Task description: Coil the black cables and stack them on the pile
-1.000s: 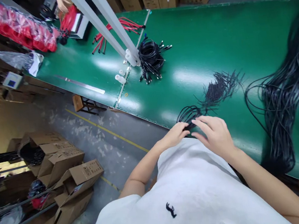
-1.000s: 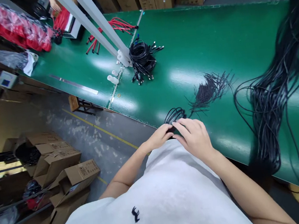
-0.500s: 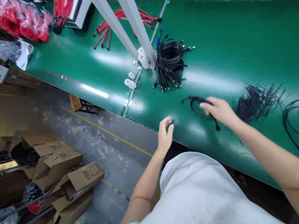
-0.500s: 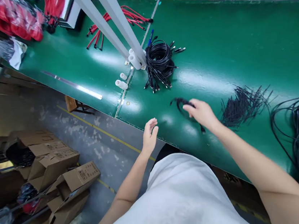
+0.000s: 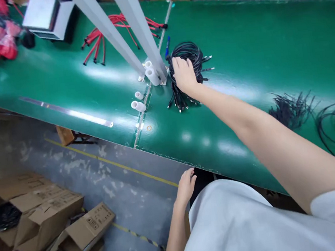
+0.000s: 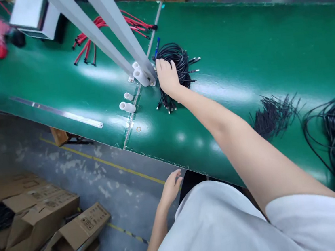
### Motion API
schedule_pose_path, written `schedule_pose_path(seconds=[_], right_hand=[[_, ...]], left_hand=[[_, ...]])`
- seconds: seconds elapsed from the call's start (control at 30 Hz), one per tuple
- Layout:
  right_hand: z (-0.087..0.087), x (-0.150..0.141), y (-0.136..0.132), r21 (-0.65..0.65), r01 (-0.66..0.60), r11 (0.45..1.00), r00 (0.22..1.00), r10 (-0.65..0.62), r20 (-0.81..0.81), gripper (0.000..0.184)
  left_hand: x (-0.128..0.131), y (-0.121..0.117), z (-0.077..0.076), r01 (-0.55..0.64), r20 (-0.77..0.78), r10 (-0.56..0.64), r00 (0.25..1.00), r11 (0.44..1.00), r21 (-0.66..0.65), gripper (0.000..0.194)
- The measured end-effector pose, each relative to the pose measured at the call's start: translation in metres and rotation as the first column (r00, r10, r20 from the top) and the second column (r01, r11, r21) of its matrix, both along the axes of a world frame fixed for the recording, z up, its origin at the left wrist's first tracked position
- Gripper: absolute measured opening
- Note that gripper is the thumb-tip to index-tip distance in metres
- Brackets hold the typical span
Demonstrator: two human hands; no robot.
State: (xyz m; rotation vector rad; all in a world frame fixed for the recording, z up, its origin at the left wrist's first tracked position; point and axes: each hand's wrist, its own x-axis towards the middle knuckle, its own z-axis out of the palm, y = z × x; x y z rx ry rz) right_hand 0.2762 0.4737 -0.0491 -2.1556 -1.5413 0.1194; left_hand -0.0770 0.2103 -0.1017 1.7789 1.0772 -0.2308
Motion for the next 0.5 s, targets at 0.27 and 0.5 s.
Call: schedule_pose_path(seconds=[0.27, 0.5], right_hand=[[-0.031, -0.077, -0.293, -0.438, -0.16, 0.885, 0.862, -0.091, -0.498, 0.029], [-0.065, -0.128, -0.6, -0.83, 0.297, 0.472, 0.506, -0.815, -0.282, 0.02]], left_hand=[[0.03, 0.035, -0.007, 0.35, 0.028, -0.35, 0.936, 0.937, 0.02, 0.036], [0.105, 0.02, -0.003, 0.669, 0.039, -0.678, 0.734, 0.732, 0.132, 0.033]])
